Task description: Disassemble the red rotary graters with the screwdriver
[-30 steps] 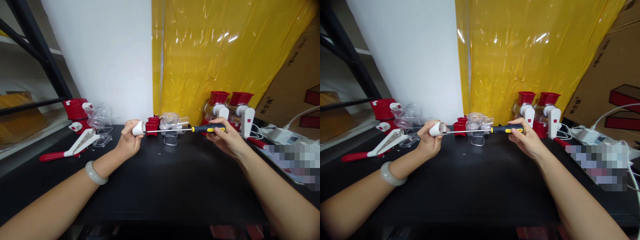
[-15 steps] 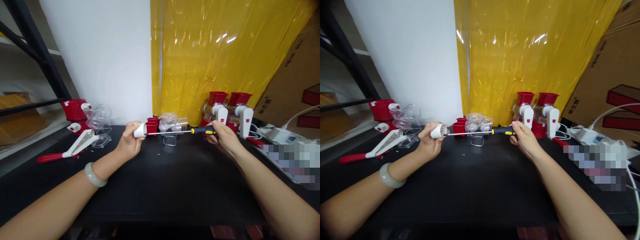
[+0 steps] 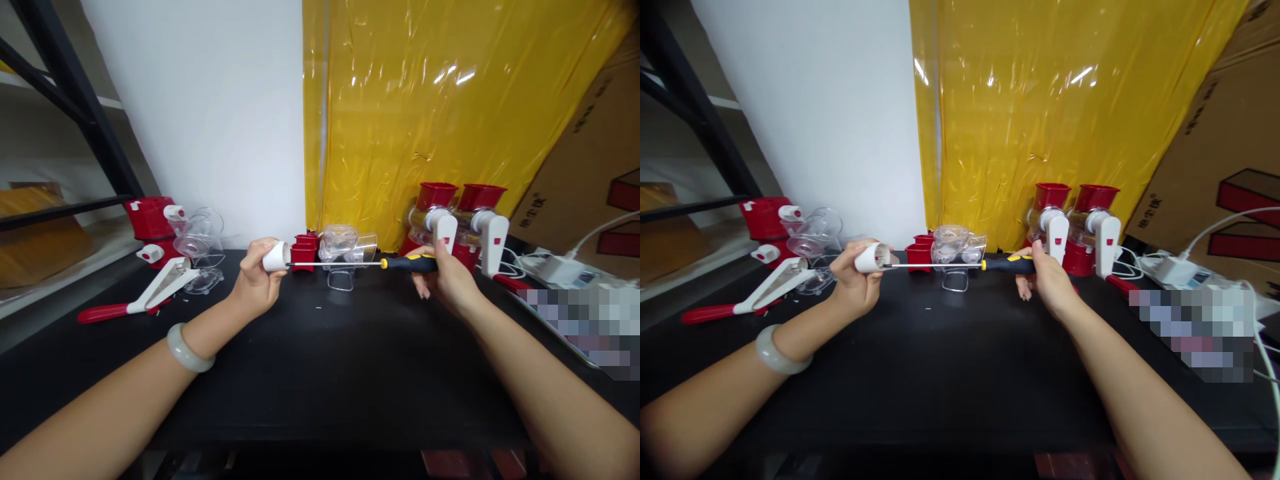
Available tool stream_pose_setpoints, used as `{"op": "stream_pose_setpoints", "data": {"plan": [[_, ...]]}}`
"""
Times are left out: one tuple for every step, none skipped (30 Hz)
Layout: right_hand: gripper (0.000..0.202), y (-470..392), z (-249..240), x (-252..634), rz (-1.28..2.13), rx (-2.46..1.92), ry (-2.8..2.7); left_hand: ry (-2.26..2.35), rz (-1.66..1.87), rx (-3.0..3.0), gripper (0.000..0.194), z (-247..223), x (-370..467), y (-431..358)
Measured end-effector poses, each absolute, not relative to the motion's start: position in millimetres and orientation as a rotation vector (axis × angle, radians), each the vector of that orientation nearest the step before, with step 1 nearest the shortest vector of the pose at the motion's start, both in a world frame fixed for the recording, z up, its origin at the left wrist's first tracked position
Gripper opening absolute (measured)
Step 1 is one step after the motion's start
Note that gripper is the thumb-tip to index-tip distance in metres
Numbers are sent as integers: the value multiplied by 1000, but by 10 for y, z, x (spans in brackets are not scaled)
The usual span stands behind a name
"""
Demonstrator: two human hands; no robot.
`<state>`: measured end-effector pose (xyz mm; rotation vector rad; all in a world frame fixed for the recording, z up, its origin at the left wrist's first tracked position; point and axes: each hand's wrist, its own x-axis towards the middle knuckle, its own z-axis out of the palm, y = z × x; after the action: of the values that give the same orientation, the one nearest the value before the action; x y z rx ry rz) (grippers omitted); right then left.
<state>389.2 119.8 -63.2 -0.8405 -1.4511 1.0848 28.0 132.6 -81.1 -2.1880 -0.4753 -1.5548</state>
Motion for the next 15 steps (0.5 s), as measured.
{"op": "stream_pose_setpoints", "data": {"plan": [[50, 1208, -642, 3898, 1038, -881, -1471, -473, -1549, -2186, 55, -811, 282, 1322], [46, 1212, -647, 3904, 1002, -886, -1486, -472, -1539, -2183, 56, -810, 281, 1320], [40, 1209, -646, 3909, 985, -862, -1494, -476, -1529, -2181, 57, -810, 279, 1321], [35, 1200, -640, 3912, 990, -819, -1489, -480, -1523, -2181, 57, -809, 274, 1323], [31, 1187, -630, 3913, 1014, -769, -1476, -487, -1524, -2184, 57, -809, 268, 1327], [27, 1171, -619, 3912, 1051, -718, -1459, -493, -1531, -2185, 57, -809, 263, 1332], [25, 1155, -608, 3910, 1092, -671, -1439, -497, -1541, -2187, 57, -810, 258, 1336], [25, 1140, -598, 3907, 1130, -627, -1414, -496, -1545, -2190, 57, -811, 256, 1338], [27, 1129, -591, 3905, 1155, -589, -1391, -494, -1544, -2196, 56, -814, 256, 1339], [29, 1124, -586, 3903, 1165, -562, -1372, -493, -1537, -2206, 56, -818, 258, 1337], [31, 1125, -585, 3903, 1158, -549, -1361, -491, -1528, -2219, 56, -822, 263, 1333], [33, 1132, -588, 3903, 1137, -553, -1356, -490, -1519, -2231, 56, -828, 269, 1328], [33, 1144, -594, 3905, 1106, -570, -1358, -493, -1513, -2242, 55, -834, 276, 1322], [32, 1160, -603, 3906, 1073, -599, -1364, -495, -1511, -2250, 54, -840, 283, 1316], [33, 1177, -613, 3908, 1045, -637, -1374, -497, -1508, -2258, 54, -845, 289, 1311]]}}
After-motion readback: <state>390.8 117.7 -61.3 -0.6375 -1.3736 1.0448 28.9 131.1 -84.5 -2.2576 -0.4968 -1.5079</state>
